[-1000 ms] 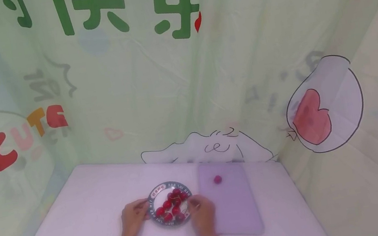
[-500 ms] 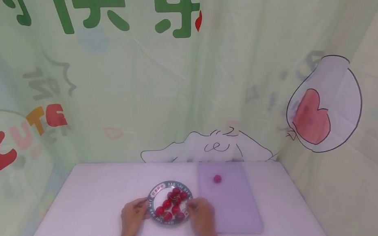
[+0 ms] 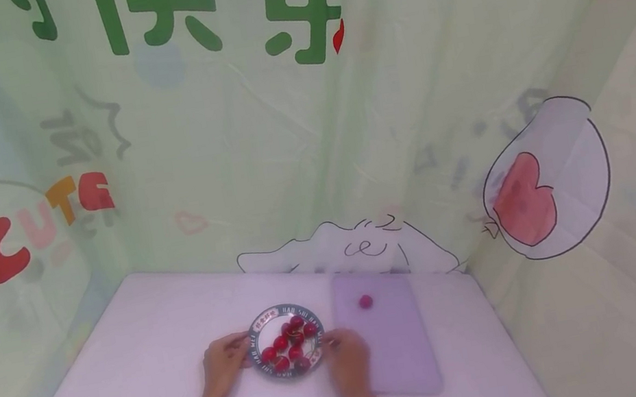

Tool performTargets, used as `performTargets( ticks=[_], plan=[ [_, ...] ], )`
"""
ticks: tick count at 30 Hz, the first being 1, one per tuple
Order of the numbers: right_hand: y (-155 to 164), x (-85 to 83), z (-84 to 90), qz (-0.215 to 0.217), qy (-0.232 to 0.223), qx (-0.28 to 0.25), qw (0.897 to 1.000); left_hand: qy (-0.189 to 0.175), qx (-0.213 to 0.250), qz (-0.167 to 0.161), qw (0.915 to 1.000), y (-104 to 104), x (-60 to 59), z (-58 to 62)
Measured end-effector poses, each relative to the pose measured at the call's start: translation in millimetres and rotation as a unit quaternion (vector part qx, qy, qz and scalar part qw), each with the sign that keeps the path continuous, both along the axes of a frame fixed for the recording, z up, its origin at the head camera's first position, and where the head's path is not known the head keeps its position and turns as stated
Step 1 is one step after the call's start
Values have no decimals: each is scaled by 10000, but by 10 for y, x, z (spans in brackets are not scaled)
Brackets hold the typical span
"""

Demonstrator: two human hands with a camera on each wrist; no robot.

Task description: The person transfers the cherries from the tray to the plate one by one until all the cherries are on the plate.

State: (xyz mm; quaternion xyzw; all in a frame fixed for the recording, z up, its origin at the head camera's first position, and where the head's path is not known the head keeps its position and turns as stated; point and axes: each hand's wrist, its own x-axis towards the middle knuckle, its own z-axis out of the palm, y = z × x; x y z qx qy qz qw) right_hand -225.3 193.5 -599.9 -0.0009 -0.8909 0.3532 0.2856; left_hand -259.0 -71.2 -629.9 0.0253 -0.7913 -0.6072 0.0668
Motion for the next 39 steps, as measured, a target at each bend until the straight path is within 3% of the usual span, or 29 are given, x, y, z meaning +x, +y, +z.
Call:
performTargets(
  ticks=[8, 12, 19, 27, 33, 39],
  plan=[
    [157, -101, 45, -295, -272, -158, 9991, -58, -59, -5, 10000, 2, 3, -9],
    [257, -189, 66, -332, -101, -113, 9993, -1, -1, -9, 10000, -1, -1, -5],
    [434, -405, -43, -460, 81, 262, 9986, 7, 85, 6, 10000, -5, -33, -27],
    [526, -568, -73, -629, 495, 219, 9966, -32, 34, 25, 10000, -7, -43, -61],
    [571, -658, -23, -451, 683, 367, 9960, -11, 41, 23, 10000, -16, -52, -60],
    [599, -737, -51, -350, 363, 630, 9967, -45, 90, -14, 9999, -21, -55, -82]
  ],
)
